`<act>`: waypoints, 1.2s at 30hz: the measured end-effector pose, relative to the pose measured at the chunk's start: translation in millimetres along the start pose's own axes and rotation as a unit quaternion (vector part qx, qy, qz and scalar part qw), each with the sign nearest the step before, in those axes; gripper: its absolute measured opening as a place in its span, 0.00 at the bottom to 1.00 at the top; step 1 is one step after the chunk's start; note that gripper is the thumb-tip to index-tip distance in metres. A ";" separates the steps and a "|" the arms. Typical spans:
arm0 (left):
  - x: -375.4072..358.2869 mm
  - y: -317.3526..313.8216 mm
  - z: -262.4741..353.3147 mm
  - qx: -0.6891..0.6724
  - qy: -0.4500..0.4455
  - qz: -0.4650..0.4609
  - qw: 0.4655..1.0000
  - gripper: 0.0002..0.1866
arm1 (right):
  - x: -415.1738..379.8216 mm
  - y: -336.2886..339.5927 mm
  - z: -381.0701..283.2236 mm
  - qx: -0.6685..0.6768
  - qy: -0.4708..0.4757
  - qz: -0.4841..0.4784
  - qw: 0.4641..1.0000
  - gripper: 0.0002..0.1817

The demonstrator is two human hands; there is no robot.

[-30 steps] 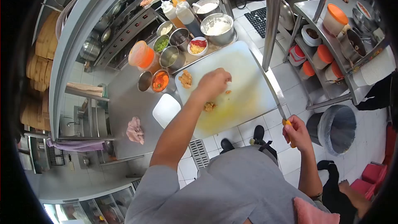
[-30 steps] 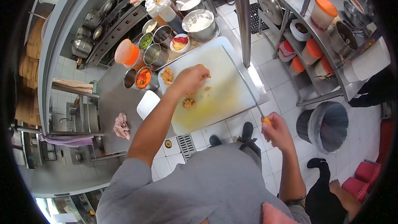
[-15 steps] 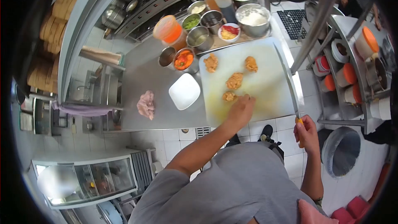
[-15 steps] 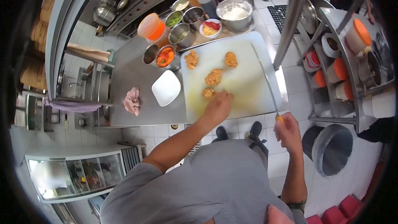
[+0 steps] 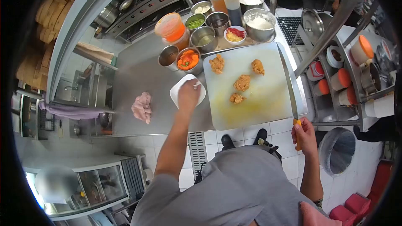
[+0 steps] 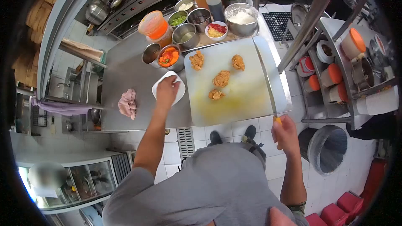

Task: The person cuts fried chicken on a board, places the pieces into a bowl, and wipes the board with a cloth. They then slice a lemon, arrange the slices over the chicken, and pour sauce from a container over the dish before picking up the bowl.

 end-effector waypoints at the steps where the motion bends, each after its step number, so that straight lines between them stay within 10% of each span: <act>1: -6.3 -0.9 34.4 -0.059 0.006 0.004 0.998 0.12 | -3.0 -0.9 -0.8 0.001 -0.003 0.005 1.000 0.07; 10: 28.9 -80.8 200.7 -0.078 -0.245 -0.004 0.966 0.27 | -19.9 1.6 -3.1 -0.009 0.019 0.031 0.999 0.13; 17: 30.7 -158.4 224.0 -0.077 -0.256 -0.253 0.930 0.37 | -35.3 15.5 -17.3 -0.023 0.055 0.033 0.998 0.14; 22: -61.1 -131.4 237.6 -0.091 -0.220 -0.190 0.952 0.31 | -44.0 24.2 -30.8 -0.241 -0.034 0.084 0.966 0.11; 25: -74.8 -108.3 232.5 -0.107 -0.256 -0.078 0.958 0.29 | -42.7 11.8 -45.5 -0.484 0.080 0.063 0.869 0.09; 36: -58.4 -127.8 222.3 -0.216 -0.246 -0.029 0.944 0.06 | -56.4 2.3 -53.5 -0.641 -0.020 -0.040 0.767 0.09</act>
Point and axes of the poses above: each hand's wrist, its own x-axis towards the middle knuckle, its own y-axis out of the back of the hand, z = x × y, the point moved 9 cm from there along x, towards the middle knuckle, and after that the axes turned 1 degree about -z, right-handed, at the moved point
